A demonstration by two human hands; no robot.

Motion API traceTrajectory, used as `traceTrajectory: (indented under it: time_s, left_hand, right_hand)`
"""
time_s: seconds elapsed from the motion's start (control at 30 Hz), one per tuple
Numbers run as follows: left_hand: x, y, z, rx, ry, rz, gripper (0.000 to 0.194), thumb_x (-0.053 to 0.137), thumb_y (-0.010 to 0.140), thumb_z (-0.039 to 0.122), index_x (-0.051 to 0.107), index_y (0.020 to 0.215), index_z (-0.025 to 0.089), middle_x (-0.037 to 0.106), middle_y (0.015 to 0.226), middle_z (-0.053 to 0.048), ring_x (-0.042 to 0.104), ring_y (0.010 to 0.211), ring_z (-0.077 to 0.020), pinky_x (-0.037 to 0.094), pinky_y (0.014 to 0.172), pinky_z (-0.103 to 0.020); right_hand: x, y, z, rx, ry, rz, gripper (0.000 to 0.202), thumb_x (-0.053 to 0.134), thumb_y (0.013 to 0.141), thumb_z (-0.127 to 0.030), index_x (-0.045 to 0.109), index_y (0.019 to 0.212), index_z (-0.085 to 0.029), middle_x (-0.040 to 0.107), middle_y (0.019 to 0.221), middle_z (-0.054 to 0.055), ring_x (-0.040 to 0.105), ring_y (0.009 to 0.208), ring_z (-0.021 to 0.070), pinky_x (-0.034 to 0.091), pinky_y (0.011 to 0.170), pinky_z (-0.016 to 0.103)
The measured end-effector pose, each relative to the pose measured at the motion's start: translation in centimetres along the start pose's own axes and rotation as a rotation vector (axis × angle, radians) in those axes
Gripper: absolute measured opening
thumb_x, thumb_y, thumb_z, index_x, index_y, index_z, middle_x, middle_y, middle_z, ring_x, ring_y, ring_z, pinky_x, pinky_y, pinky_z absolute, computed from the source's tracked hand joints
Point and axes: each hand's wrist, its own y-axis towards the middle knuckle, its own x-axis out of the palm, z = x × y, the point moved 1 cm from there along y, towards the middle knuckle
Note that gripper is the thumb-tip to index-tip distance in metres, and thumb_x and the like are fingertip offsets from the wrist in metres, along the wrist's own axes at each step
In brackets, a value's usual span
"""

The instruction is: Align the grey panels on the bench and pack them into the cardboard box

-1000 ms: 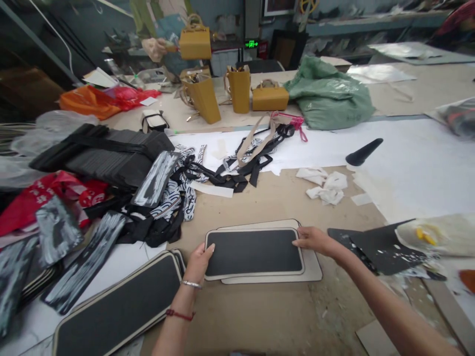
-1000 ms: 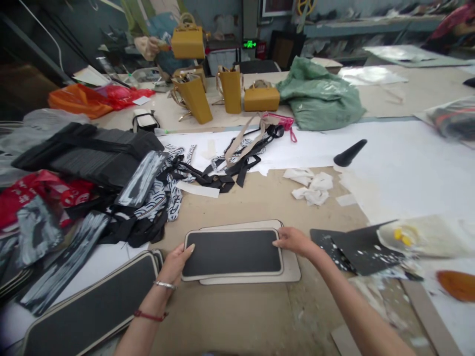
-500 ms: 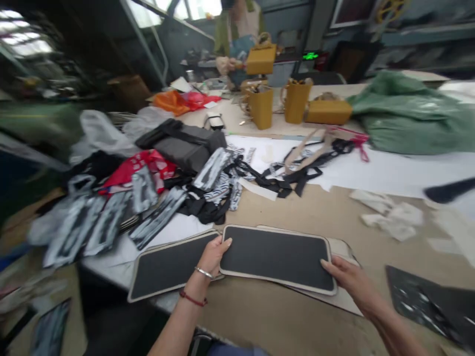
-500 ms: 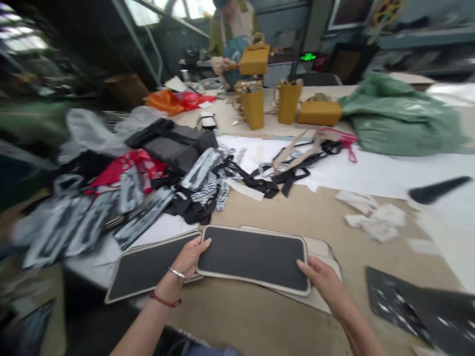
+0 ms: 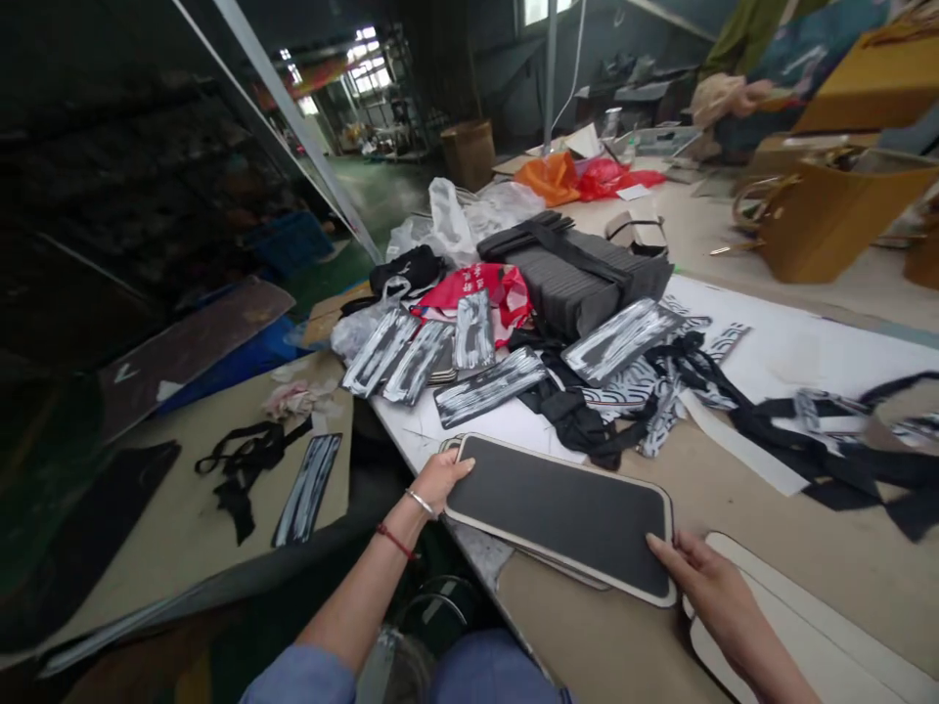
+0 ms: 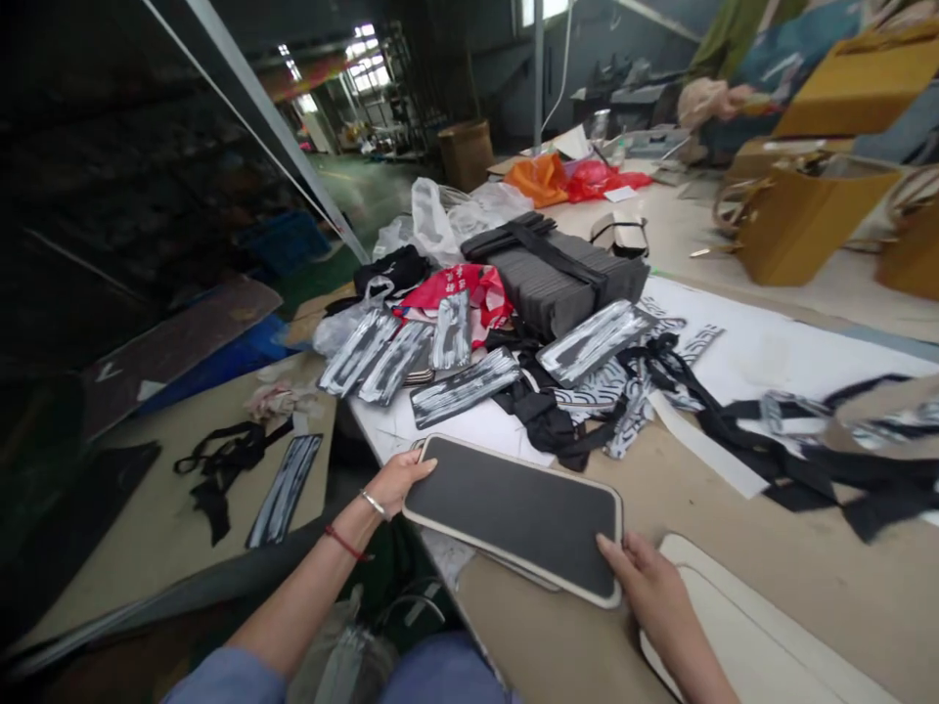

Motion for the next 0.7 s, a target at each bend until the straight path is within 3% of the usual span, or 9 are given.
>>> traceTrajectory:
  time_s: [0.17,0.5,0.7]
  left_hand:
    - [-2.1,0.8,0.4,-0.017,-0.042,0.019,0.033,0.075,0.051,0.027,0.057,0.075,0.012,0.061,0.055,-0.001,0.057,0.048,-0.0135,0.044,0.051,-0.025]
    - [-3.6,0.8,1.0,-0.068,-0.107,-0.054,0.029,0.073,0.061,0.026,0.057,0.080,0.011,0.064,0.061,-0.004,0.060,0.054,-0.0138,0.048,0.054,-0.024]
    - [-5.0,-1.6,1.3,-0.233,-0.193,-0.119,0.030,0.068,0.070,0.029,0.053,0.093,0.017,0.065,0.082,-0.006,0.065,0.072,-0.0224,0.052,0.065,-0.044]
  right_hand:
    - [1.9,1.2,-1.3,-0.003,-0.078,-0.041,0.038,0.055,0.062,-0.059,0.058,0.068,-0.021,0.067,0.072,0.005,0.063,0.074,0.0256,0.051,0.067,0.031]
    - [3.2,0.8,-1.5,-0.002,-0.058,-0.012,0.040,0.057,0.063,-0.059,0.058,0.072,-0.019,0.066,0.072,0.004,0.062,0.073,0.0224,0.050,0.062,0.026]
    - [3.0,-0.6,-3.9,-0.070,-0.242,0.159,0.040,0.056,0.058,-0.061,0.055,0.057,-0.021,0.057,0.054,0.000,0.056,0.054,0.0169,0.045,0.047,0.021]
